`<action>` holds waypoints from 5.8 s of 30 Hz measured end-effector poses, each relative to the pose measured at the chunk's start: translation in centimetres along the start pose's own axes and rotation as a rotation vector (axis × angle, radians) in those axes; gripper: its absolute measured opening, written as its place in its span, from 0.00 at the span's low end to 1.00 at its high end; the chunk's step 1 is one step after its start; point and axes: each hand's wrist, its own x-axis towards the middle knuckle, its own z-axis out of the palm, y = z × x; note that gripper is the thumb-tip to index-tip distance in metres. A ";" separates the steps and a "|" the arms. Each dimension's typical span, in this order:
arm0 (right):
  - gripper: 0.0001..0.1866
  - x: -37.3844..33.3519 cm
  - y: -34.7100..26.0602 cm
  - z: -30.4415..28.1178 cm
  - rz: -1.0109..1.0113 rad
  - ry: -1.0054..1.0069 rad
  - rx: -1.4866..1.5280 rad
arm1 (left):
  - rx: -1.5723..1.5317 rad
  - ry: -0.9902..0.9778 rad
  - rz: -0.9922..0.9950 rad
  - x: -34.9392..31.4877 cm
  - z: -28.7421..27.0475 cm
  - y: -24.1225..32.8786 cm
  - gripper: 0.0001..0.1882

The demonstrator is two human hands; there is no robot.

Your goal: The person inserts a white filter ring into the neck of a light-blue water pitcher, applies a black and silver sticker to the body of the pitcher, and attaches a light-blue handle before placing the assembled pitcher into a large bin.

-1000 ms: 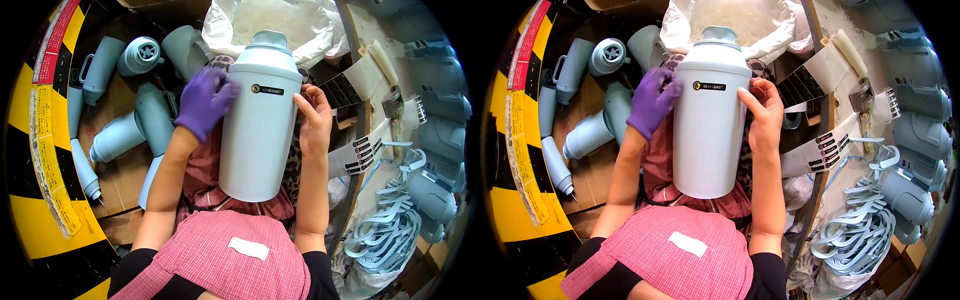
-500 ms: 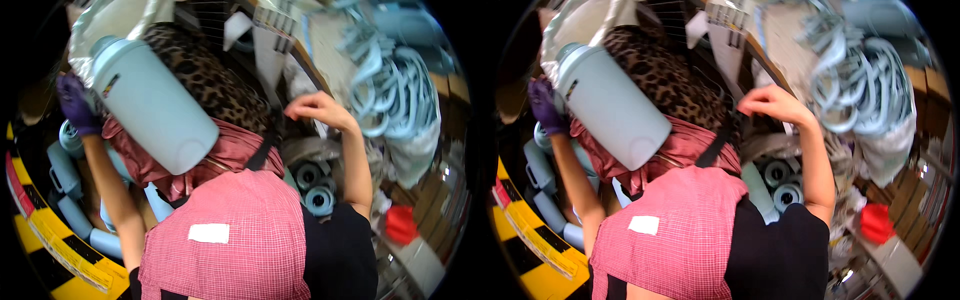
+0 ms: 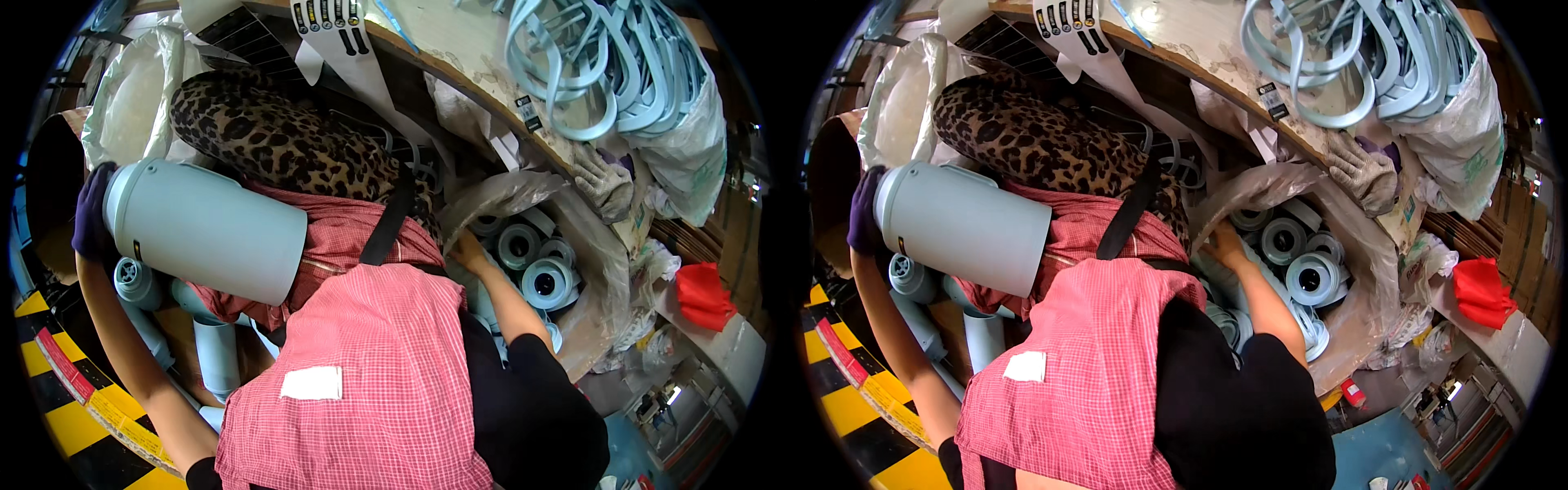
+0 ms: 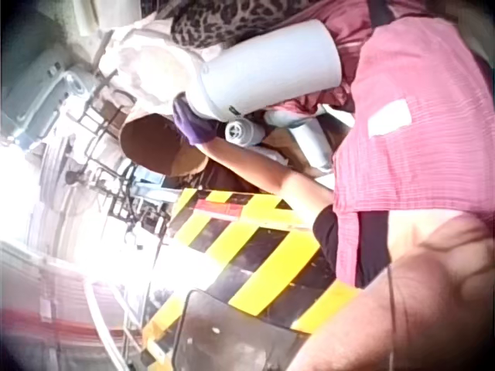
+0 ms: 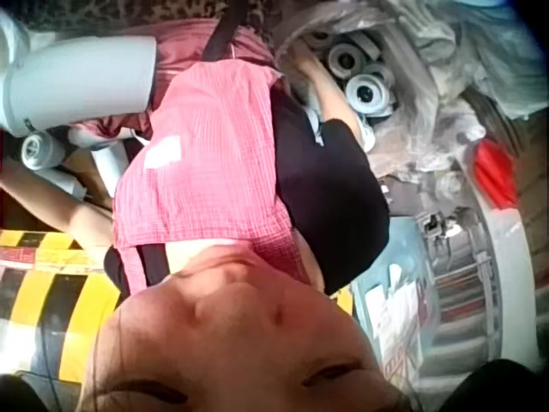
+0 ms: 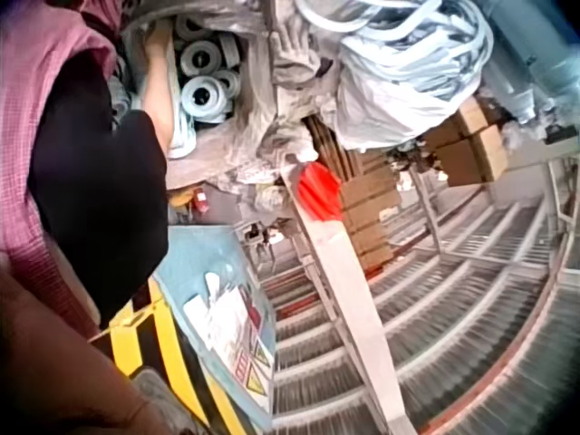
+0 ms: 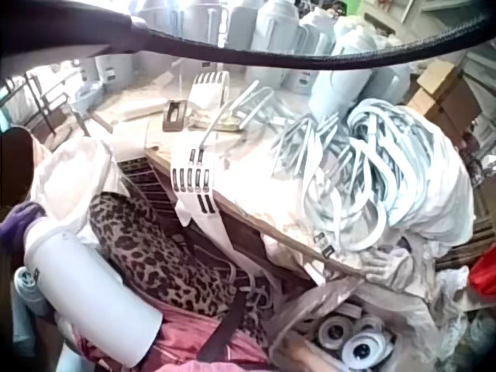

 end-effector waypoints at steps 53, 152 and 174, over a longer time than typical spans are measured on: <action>0.33 7.5 -28.1 -16.2 -0.842 0.373 -0.123 | -0.404 0.811 -1.164 -18.2 18.0 17.3 0.24; 0.39 9.8 -49.7 -14.9 -0.798 -0.283 0.748 | -1.860 1.153 -0.671 -0.9 -2.9 34.9 0.19; 0.24 22.3 -60.5 -11.6 -0.231 -1.179 1.079 | -1.504 1.384 0.062 0.7 -7.5 21.6 0.21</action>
